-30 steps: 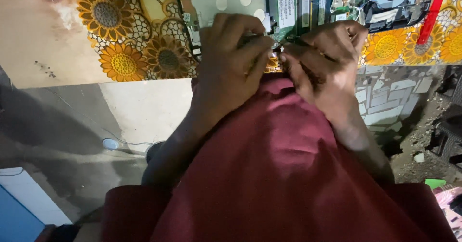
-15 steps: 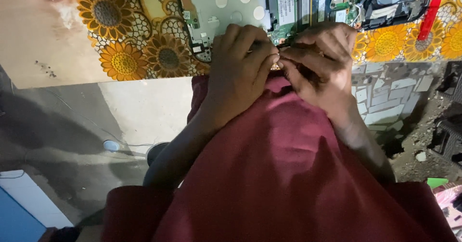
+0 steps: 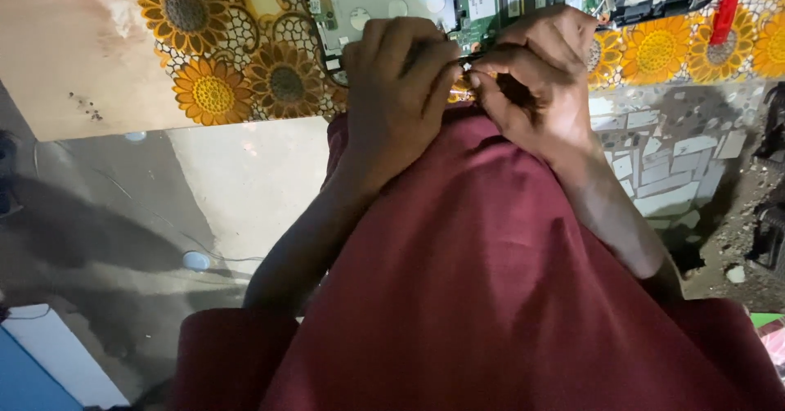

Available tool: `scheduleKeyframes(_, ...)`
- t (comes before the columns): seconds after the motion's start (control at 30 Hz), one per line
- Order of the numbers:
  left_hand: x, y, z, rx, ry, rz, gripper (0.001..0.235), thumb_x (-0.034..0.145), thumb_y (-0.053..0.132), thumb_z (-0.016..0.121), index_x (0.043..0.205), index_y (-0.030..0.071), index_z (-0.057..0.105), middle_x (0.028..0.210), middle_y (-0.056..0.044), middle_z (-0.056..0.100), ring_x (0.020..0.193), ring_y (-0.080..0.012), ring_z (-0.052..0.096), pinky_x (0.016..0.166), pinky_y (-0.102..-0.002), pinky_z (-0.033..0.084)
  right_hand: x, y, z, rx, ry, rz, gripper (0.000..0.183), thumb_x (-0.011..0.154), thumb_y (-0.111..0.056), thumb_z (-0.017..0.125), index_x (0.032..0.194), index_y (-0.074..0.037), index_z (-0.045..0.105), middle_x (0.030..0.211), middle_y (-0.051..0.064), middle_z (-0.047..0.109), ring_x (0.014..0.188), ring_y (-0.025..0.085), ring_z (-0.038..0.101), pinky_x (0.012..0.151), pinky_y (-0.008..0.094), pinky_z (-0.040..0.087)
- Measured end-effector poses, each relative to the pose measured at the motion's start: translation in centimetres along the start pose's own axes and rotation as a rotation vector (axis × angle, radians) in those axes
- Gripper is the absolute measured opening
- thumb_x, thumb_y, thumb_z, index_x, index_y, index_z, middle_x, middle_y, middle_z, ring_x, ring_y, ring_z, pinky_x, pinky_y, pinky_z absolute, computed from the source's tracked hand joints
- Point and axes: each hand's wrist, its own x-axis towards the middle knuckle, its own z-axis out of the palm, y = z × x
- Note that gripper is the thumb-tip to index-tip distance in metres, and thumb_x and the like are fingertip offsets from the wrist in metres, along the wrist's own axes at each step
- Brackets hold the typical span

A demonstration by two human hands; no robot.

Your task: The person works on the internal components of a disassembled laptop, specifically focusing on the motherboard area. They use their hands to carefully manipulate and connect small wires and ribbon cables to the circuit board.

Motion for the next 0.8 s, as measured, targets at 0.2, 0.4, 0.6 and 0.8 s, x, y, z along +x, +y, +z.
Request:
scheduleKeyframes(0.2,0.2,-1.1,0.2,0.148,-0.062,0.039,0.032,0.088,0.025,0.073,0.116,0.015,0.064,0.122,-0.004,0.055,0.113,-0.0266,0.049,0.089,-0.047,0.033,-0.8,0.8,0.5,-0.069,0.024,-0.02,0.01,0.097,-0.01,0.074,0.092,-0.003,0.07,0.102,0.01,0.061,0.101,0.028,0.049,0.088,0.042,0.029)
scheduleKeyframes(0.4,1.2,-1.5,0.2,0.159,-0.009,0.138,0.019,0.091,0.025,0.062,0.103,0.011,0.068,0.107,-0.005,0.059,0.101,-0.0253,0.052,0.079,-0.045,0.031,-0.9,0.8,0.5,-0.059,0.02,0.014,0.011,0.1,-0.015,0.068,0.098,-0.004,0.068,0.105,0.012,0.059,0.099,0.03,0.049,0.086,0.043,0.03)
scheduleKeyframes(0.6,1.2,-2.0,0.2,0.142,-0.114,0.148,0.016,0.089,0.021,0.06,0.102,0.011,0.064,0.106,-0.007,0.052,0.104,-0.0258,0.047,0.082,-0.045,0.029,-1.0,1.3,1.0,-0.147,0.04,-0.007,0.012,0.098,-0.017,0.07,0.099,-0.005,0.069,0.101,0.012,0.057,0.095,0.03,0.05,0.081,0.044,0.032)
scheduleKeyframes(0.8,1.1,-2.1,0.4,0.095,-0.056,0.149,0.025,0.079,0.001,0.071,0.095,0.014,0.057,0.103,-0.006,0.05,0.099,-0.0251,0.051,0.081,-0.043,0.03,-0.9,1.0,1.4,-0.198,0.072,-0.027,0.022,0.102,-0.024,0.063,0.095,-0.005,0.07,0.1,0.01,0.054,0.095,0.027,0.047,0.079,0.042,0.032)
